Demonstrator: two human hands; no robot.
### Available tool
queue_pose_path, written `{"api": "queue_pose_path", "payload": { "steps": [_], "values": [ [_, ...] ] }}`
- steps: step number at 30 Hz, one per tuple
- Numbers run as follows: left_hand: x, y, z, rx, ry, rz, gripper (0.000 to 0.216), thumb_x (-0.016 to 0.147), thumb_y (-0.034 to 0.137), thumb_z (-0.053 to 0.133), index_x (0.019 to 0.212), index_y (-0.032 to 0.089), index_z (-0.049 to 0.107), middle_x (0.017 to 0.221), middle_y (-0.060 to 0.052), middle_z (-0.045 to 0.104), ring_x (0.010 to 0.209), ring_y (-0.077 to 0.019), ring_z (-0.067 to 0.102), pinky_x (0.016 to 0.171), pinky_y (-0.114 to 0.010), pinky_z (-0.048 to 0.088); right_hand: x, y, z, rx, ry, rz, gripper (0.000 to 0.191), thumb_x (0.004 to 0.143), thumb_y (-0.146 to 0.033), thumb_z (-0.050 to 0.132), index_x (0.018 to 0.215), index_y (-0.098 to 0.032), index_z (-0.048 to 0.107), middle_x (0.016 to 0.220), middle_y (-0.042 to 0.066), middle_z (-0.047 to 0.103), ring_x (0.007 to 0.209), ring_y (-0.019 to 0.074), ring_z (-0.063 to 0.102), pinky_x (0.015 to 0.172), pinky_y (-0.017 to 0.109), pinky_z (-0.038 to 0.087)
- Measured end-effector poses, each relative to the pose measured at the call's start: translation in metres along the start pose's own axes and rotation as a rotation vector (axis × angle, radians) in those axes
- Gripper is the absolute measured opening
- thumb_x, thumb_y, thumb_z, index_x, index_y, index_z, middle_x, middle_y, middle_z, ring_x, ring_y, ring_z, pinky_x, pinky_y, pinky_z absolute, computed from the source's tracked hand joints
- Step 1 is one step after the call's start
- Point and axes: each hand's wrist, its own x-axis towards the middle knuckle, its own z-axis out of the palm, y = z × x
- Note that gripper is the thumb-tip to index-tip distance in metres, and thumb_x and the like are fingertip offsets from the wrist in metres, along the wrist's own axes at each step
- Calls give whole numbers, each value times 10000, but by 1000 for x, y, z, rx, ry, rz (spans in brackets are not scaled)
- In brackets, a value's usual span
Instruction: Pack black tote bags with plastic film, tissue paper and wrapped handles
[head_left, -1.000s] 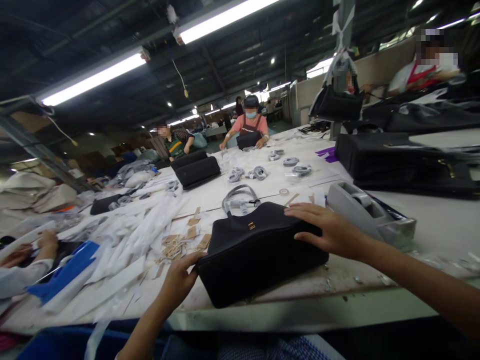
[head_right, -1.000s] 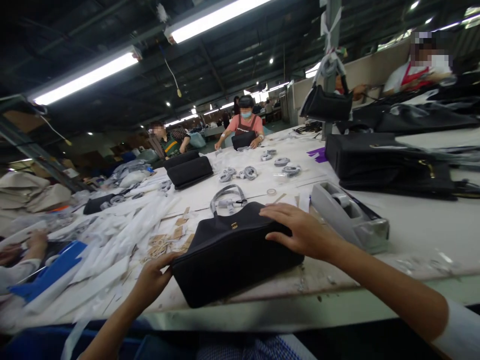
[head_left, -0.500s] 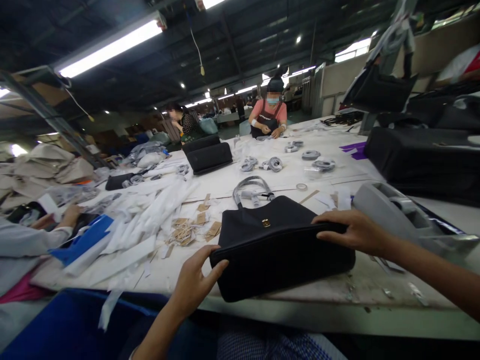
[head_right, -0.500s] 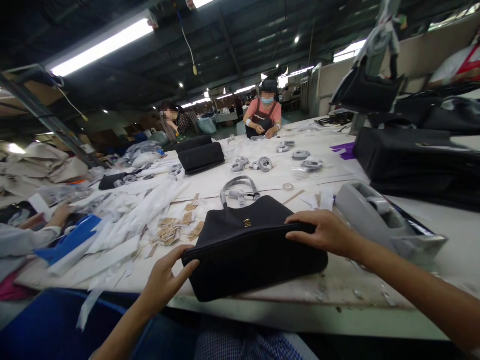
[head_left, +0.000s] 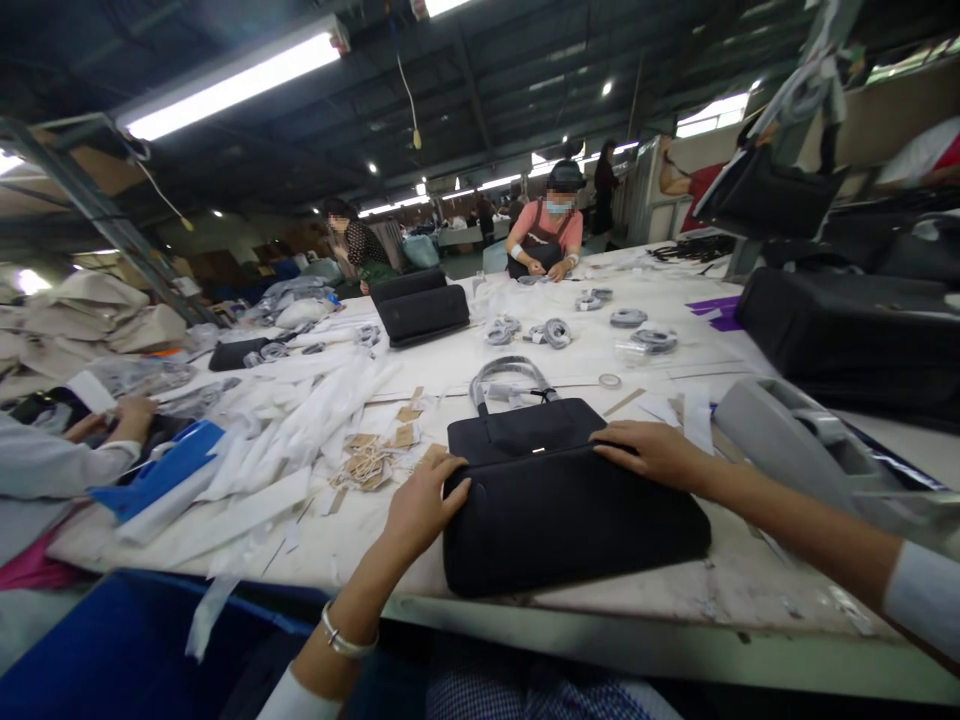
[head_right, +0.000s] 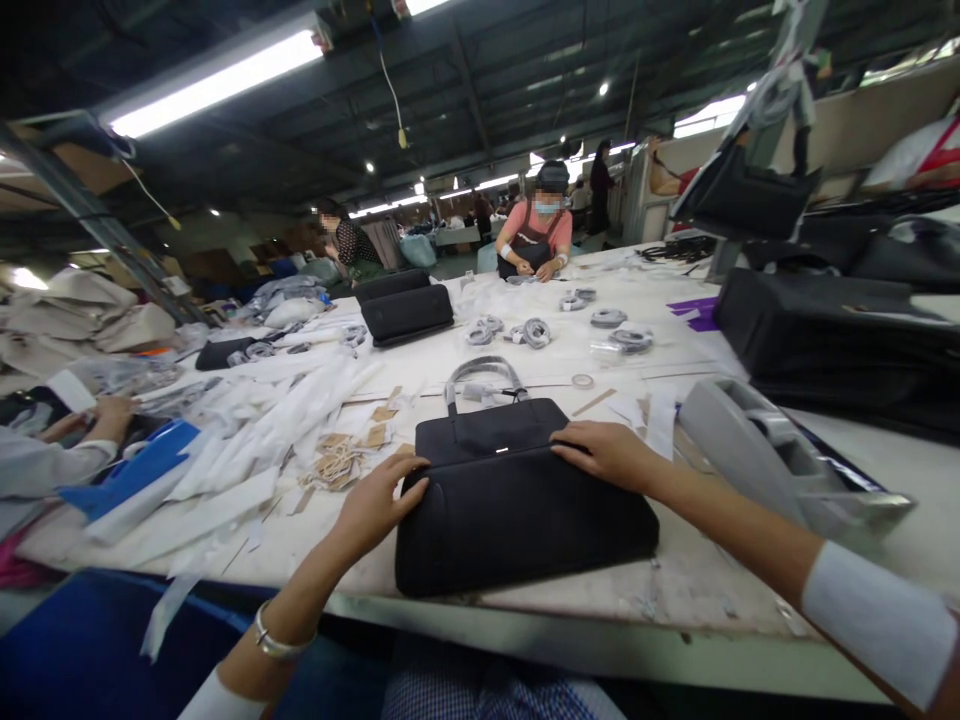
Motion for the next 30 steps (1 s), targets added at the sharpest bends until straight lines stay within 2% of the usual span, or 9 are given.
{"api": "queue_pose_path", "payload": {
  "steps": [2,6,12,14,18,21,23,26,30],
  "values": [
    [6,22,-3,110,-11,115,326,970,379,446,1200,255,641,1152,-60,691,1041,-249,644,873,-348,479,2,-18,3,-112,15,-80,418,990,-426,371,1185,-205,668,1080,97,719,977,247,666,840,356,492],
    [26,52,13,191,-51,165,467,935,600,450,1107,223,665,1045,-82,722,956,-271,667,805,-340,482,14,-45,14,-221,23,-36,457,972,-534,395,1132,-197,659,1027,103,719,929,261,666,788,356,477],
    [48,44,42,158,-230,84,547,941,648,379,828,221,700,832,-58,725,823,-237,680,667,-285,443,38,-34,37,-175,-245,115,563,976,-588,310,811,-227,709,785,76,734,787,243,690,654,302,449],
    [47,43,46,177,-173,76,505,946,622,405,862,219,697,837,-57,723,823,-234,676,677,-286,441,39,-31,38,-168,-176,124,519,988,-528,328,825,-219,711,800,81,735,794,239,690,685,310,470],
    [40,43,49,95,-36,125,361,943,536,496,990,228,678,971,-47,723,897,-220,669,733,-281,441,11,-28,28,-40,166,52,329,977,-366,420,1073,-198,686,1101,98,718,1029,230,658,934,360,486],
    [39,37,48,-31,-63,111,400,944,549,472,945,226,709,938,-51,733,872,-230,673,717,-289,432,-34,-20,18,24,397,233,388,939,-416,478,1195,-180,651,1284,134,643,1220,281,574,1089,466,398],
    [42,33,48,-97,-89,88,440,932,572,463,900,222,727,881,-53,738,822,-233,674,682,-291,418,-67,-17,12,156,418,497,466,912,-492,502,1237,-186,634,1283,149,646,1184,320,606,1056,527,433],
    [46,29,48,-145,-91,74,468,914,592,467,841,215,735,815,-49,731,768,-227,663,655,-285,394,-101,-31,6,630,334,774,509,898,-564,509,1278,-241,608,1238,128,682,1100,322,663,890,514,561],
    [46,28,46,-202,-60,78,488,923,594,439,804,216,724,811,-29,725,761,-210,652,651,-270,385,-98,-79,11,1355,416,745,414,877,-495,602,1235,-286,621,1259,56,681,1138,265,651,882,446,594]
  ]
}}
